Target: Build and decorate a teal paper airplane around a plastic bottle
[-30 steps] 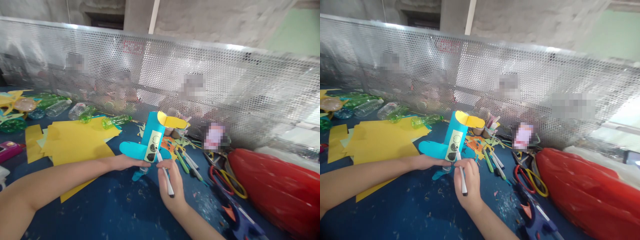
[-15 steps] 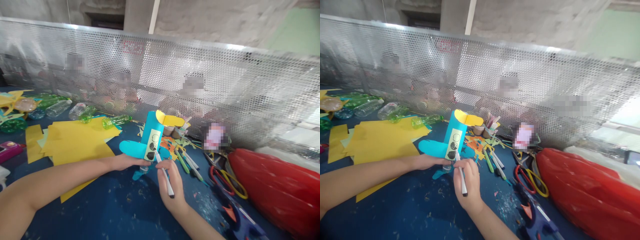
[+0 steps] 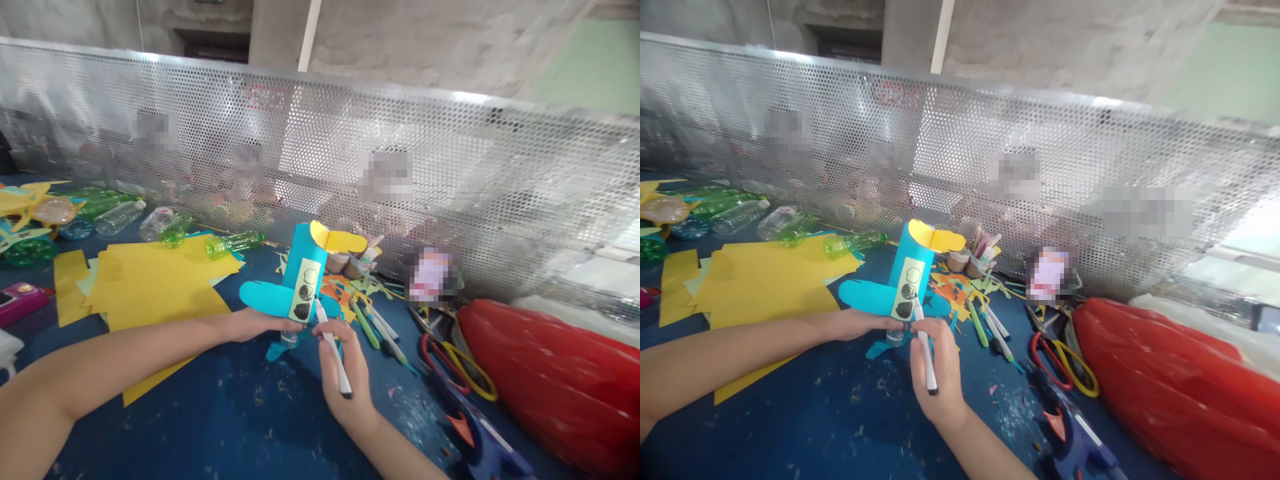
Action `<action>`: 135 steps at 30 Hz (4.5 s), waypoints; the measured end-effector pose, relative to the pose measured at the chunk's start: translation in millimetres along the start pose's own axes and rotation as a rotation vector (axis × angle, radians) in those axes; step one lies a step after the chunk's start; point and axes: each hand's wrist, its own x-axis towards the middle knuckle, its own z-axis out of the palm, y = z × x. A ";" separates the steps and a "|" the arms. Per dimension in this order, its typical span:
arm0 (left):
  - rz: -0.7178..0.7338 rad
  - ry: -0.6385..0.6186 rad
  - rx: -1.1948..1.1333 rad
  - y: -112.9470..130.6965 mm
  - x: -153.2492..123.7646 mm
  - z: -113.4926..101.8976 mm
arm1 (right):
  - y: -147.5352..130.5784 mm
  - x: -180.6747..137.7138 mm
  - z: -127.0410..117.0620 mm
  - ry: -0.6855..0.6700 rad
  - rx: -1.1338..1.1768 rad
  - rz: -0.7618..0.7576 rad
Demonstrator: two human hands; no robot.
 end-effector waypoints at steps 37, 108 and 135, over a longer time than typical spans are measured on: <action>-0.005 -0.037 -0.031 -11.7 2.6 -5.5 | -5.1 30.0 -20.2 0.281 0.336 0.364; 0.091 -0.209 0.089 -4.8 1.4 -3.8 | -14.0 38.0 -23.2 0.099 0.365 0.432; 0.043 -0.185 0.096 -2.1 -0.5 -2.7 | -9.5 38.2 -22.7 0.111 0.371 0.460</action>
